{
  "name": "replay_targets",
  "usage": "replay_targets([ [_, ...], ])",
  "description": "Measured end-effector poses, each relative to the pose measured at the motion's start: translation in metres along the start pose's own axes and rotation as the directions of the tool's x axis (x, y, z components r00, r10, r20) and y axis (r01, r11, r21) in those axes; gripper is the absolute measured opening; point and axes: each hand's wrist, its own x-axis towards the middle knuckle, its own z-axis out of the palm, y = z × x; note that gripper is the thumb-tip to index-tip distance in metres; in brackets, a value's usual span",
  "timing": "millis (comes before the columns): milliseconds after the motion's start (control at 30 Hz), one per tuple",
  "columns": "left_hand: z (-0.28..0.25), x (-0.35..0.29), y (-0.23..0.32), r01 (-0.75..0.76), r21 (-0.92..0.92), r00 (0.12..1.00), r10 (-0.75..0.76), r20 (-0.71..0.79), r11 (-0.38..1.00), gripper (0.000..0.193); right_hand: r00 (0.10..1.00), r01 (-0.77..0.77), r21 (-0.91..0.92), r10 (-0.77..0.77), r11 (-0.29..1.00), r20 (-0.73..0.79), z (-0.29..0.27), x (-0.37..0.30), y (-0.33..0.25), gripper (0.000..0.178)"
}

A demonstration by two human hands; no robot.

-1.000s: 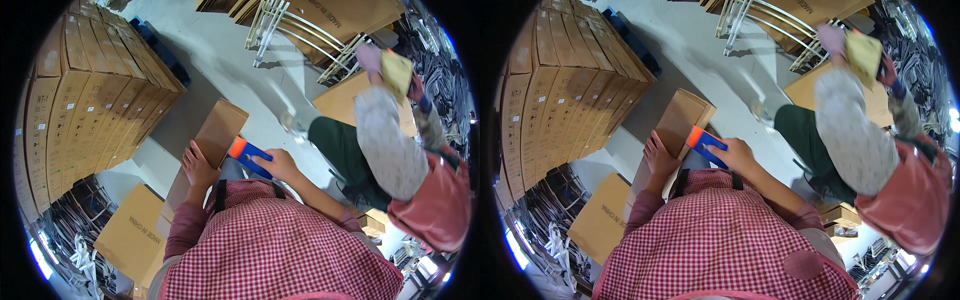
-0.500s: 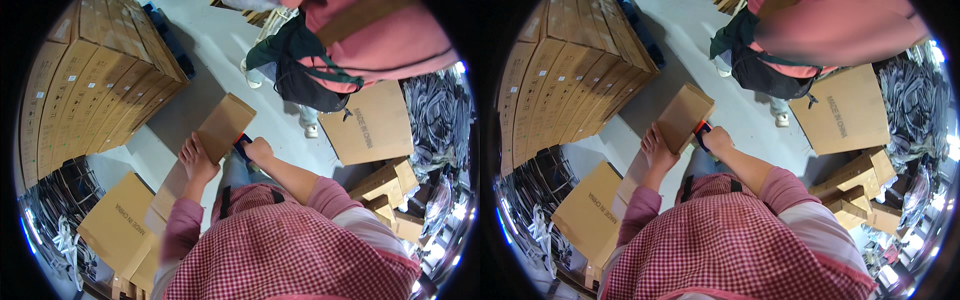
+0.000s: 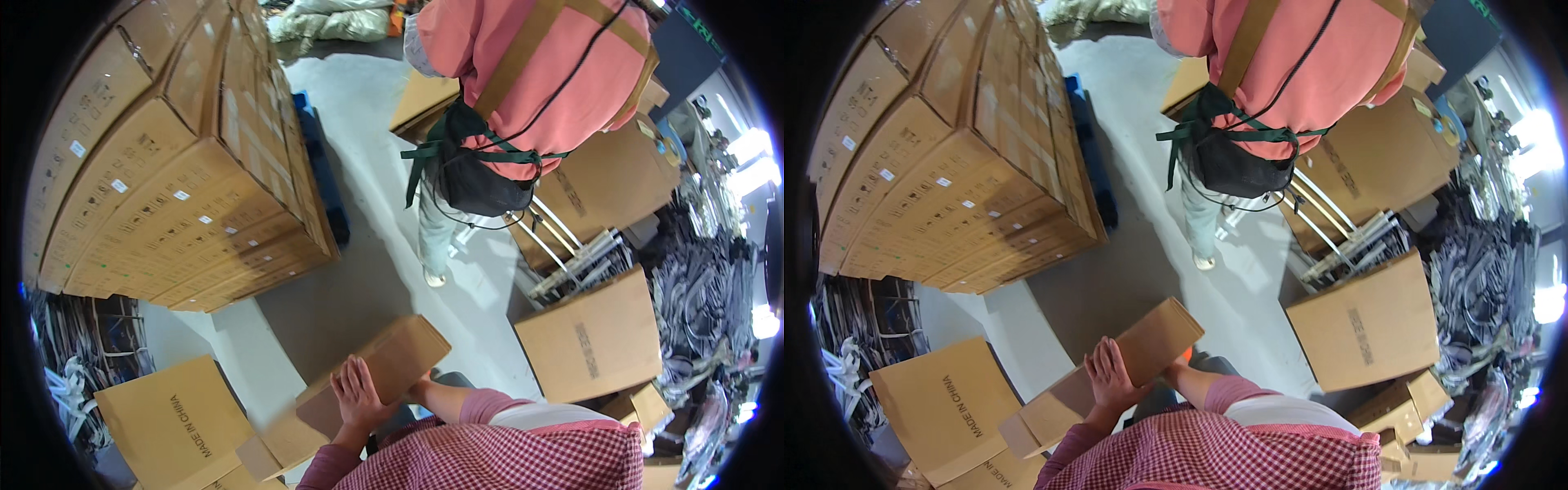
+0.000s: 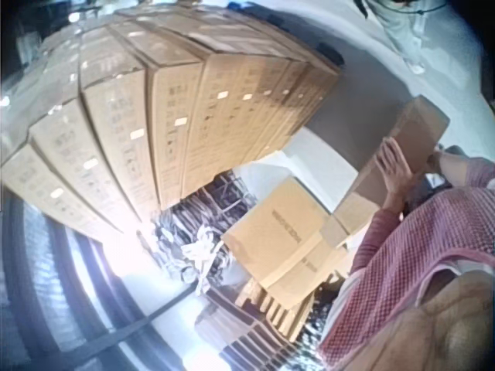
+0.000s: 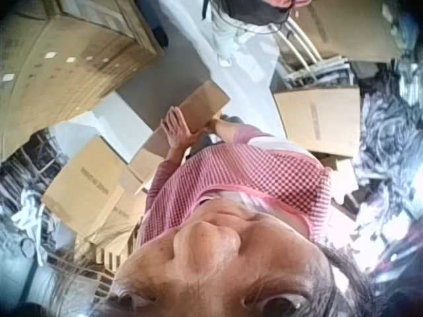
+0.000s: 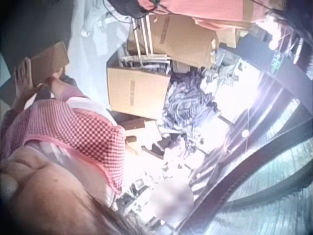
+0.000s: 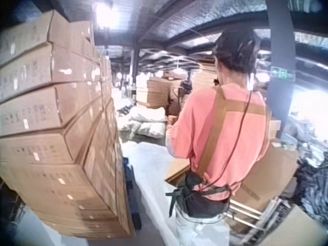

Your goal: The person places plastic-wrapped items into cardboard boxes, folds the flaps, and seals each box with a handheld tape dispenser. The person repeats this process for multiple boxes in a warehouse setting.

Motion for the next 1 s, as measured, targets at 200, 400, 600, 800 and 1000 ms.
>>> replay_targets([
  [200,-0.003,0.070,0.056,-0.137,-0.045,0.989,0.134,-0.056,0.990,0.126,0.994,0.101,-0.281,-0.084,0.954,0.072,-0.043,0.028,-0.063,0.050],
  [400,0.007,0.077,0.108,0.047,-0.109,0.992,-0.059,-0.110,0.993,0.107,0.849,0.427,-0.808,-0.488,0.406,0.203,-0.144,0.085,-0.221,0.047],
  [600,0.016,0.050,0.137,-0.027,-0.090,0.998,0.022,-0.055,0.996,0.080,0.641,0.765,-0.599,-0.363,0.236,0.676,-0.132,0.041,-0.343,0.064],
  [800,0.032,0.071,0.144,0.049,-0.224,0.957,-0.110,-0.268,0.973,0.036,0.357,0.933,-0.351,-0.073,0.081,0.931,-0.099,-0.023,-0.346,0.068],
  [1000,0.040,0.110,0.121,-0.173,-0.922,0.611,-0.772,0.175,-0.346,0.031,0.303,0.947,-0.313,0.132,0.065,0.944,-0.077,-0.041,-0.331,0.063],
])
